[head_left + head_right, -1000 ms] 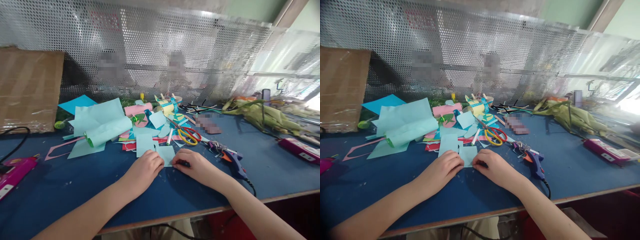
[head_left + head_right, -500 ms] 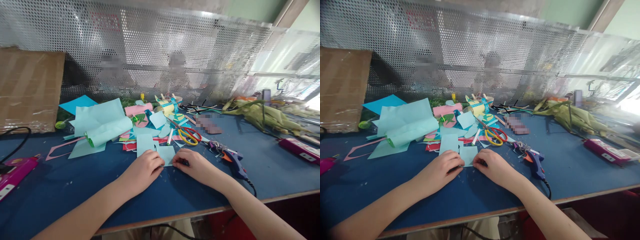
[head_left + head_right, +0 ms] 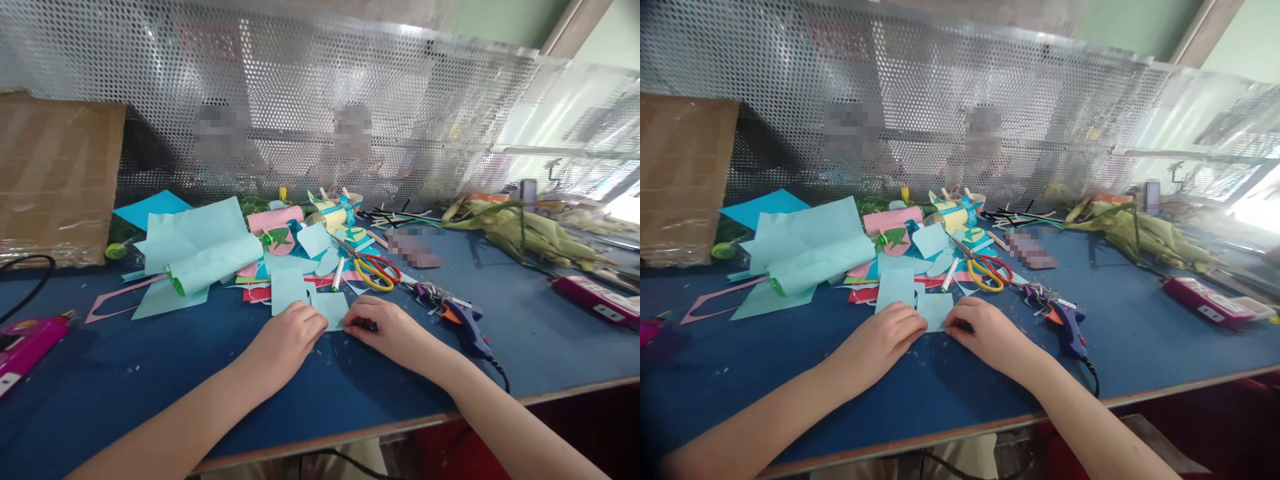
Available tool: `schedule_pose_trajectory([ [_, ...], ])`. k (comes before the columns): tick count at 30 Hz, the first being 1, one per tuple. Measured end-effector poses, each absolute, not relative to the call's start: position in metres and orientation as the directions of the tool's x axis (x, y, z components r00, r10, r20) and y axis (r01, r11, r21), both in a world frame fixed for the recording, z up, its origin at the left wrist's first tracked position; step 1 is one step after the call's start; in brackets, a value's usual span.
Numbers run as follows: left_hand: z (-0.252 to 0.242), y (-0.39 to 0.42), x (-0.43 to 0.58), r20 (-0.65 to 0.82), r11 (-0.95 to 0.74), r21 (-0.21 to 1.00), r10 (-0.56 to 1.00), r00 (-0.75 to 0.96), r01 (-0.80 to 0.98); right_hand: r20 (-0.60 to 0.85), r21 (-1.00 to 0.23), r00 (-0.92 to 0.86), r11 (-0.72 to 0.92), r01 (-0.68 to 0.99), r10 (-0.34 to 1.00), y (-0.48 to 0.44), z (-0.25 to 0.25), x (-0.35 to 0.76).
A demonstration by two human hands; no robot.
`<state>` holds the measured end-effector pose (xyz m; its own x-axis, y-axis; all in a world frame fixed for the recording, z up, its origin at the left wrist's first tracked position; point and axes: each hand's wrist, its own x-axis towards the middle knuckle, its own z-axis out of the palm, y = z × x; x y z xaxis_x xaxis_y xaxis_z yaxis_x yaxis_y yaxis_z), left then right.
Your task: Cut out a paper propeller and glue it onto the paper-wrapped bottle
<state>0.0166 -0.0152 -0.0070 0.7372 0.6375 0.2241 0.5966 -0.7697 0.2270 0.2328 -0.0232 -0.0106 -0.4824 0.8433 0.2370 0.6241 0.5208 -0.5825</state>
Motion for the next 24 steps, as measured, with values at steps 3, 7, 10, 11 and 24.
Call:
schedule_pose_trajectory([
  [3, -0.0084, -0.0146, 0.0161, 0.233, -0.772, 0.205, 0.635, 0.736, 0.601, 0.232, -0.58, -0.461, 0.502, 0.641, 0.857, -0.0224, -0.0107, 0.2313],
  [7, -0.0079, -0.0125, 0.016, 0.248, -0.78, 0.23, 0.625, 0.74, 0.582, 0.229, -0.567, -0.437, 0.484, 0.666, 0.87, -0.022, -0.0107, 0.2294],
  [10, -0.0076, -0.0107, 0.0167, 0.266, -0.776, 0.251, 0.63, 0.729, 0.579, 0.255, -0.553, -0.438, 0.502, 0.665, 0.862, -0.0222, -0.011, 0.2289],
  [11, -0.0074, -0.0102, 0.017, 0.271, -0.775, 0.25, 0.631, 0.727, 0.58, 0.266, -0.55, -0.445, 0.514, 0.659, 0.855, -0.0223, -0.0111, 0.229],
  [24, -0.0056, -0.0118, 0.019, 0.263, -0.782, 0.204, 0.623, 0.736, 0.589, 0.25, -0.533, -0.467, 0.523, 0.665, 0.848, -0.0212, -0.0086, 0.2284],
])
